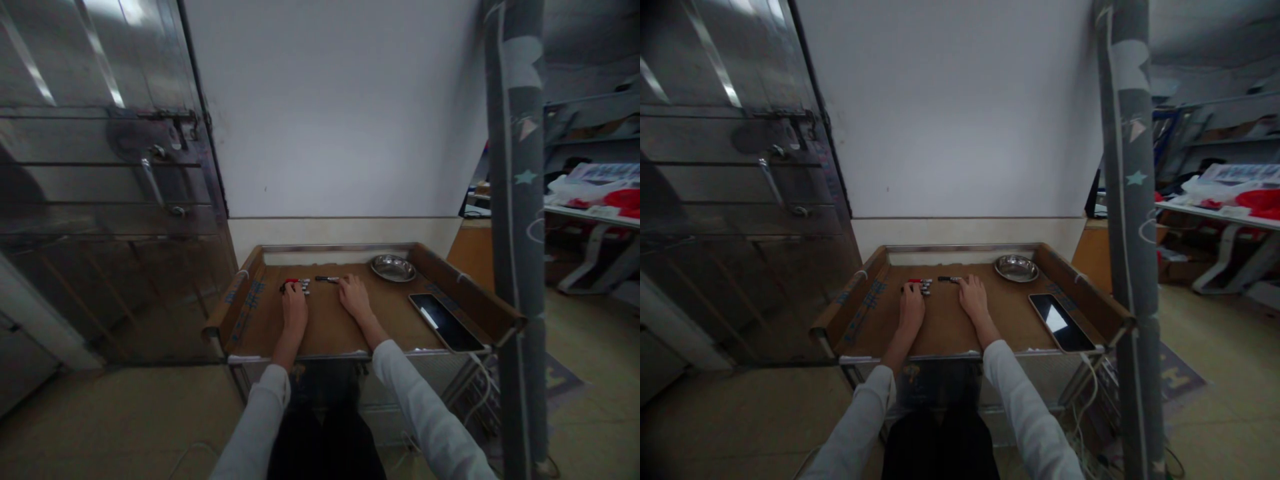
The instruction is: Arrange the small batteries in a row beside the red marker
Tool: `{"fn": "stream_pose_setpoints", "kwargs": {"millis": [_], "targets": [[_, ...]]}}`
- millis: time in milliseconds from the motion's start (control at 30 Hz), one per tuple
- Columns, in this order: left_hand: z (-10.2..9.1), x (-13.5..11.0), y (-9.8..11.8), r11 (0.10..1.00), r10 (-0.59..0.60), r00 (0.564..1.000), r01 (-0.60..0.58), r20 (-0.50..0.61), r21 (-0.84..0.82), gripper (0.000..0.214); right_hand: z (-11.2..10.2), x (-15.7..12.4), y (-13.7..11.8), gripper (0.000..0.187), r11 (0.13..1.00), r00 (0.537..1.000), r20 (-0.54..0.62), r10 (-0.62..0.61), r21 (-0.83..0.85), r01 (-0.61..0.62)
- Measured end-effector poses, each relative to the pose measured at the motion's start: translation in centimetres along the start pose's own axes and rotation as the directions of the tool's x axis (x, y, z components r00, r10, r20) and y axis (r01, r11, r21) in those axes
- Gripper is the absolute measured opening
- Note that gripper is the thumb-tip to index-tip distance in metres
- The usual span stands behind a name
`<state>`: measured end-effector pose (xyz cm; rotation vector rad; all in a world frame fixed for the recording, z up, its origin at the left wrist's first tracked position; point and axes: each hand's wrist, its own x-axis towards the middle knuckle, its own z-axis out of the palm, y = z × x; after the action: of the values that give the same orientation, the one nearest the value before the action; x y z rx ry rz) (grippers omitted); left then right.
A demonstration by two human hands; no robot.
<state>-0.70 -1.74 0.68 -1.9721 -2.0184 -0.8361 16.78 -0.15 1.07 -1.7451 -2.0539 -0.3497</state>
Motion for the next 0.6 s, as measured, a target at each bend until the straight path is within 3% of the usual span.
{"fn": "stream_pose_setpoints", "kwargs": {"millis": [133,300,433,600], "targets": [[0.2,0.0,1.1,0.99,0.138,0.99,-0.138,0.0,0.026,0.027,0.4,0.2,-0.2,0.034,1.0,1.0,0.02,-0.007,-0.007,0.007],[1.0,0.8,2.8,0.937,0.346,0.938,-0.347,0.041,0.032,0.023,0.8,0.2,0.0,0.026,1.0,1.0,0.009,0.02,-0.016,-0.019],[2.0,2.2,3.8,0.945,0.325,0.944,-0.327,0.062,0.023,0.024,1.0,0.3,0.1,0.026,1.0,1.0,0.001,0.029,-0.005,-0.029],[2.4,3.3,3.5,0.965,0.262,0.96,-0.264,0.101,0.009,0.025,1.0,0.3,0.3,0.024,0.999,0.999,0.02,0.025,0.029,-0.026]]}}
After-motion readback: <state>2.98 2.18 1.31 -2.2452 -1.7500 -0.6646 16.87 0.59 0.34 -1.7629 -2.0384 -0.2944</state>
